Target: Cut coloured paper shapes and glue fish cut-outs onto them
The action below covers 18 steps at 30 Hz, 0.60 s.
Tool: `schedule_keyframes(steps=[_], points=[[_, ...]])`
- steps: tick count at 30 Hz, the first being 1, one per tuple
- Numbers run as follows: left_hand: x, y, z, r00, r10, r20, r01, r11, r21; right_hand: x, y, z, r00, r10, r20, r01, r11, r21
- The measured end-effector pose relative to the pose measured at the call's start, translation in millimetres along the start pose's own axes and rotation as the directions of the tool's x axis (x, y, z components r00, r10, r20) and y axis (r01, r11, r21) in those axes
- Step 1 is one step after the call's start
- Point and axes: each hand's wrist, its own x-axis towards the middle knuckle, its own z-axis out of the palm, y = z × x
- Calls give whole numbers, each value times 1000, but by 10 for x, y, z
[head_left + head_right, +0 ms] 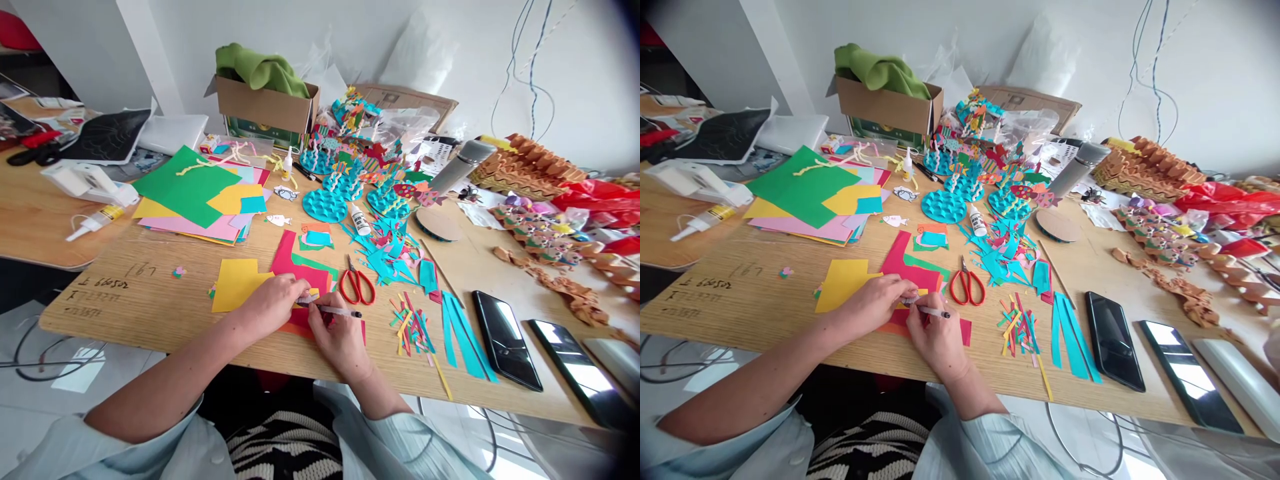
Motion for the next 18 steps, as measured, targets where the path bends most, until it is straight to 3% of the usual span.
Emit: schedule_keyframes(steps=[18], points=[[-21, -32, 38, 999, 38, -8, -37, 998, 47, -9, -20, -8, 999, 21, -38, -23, 998, -62]])
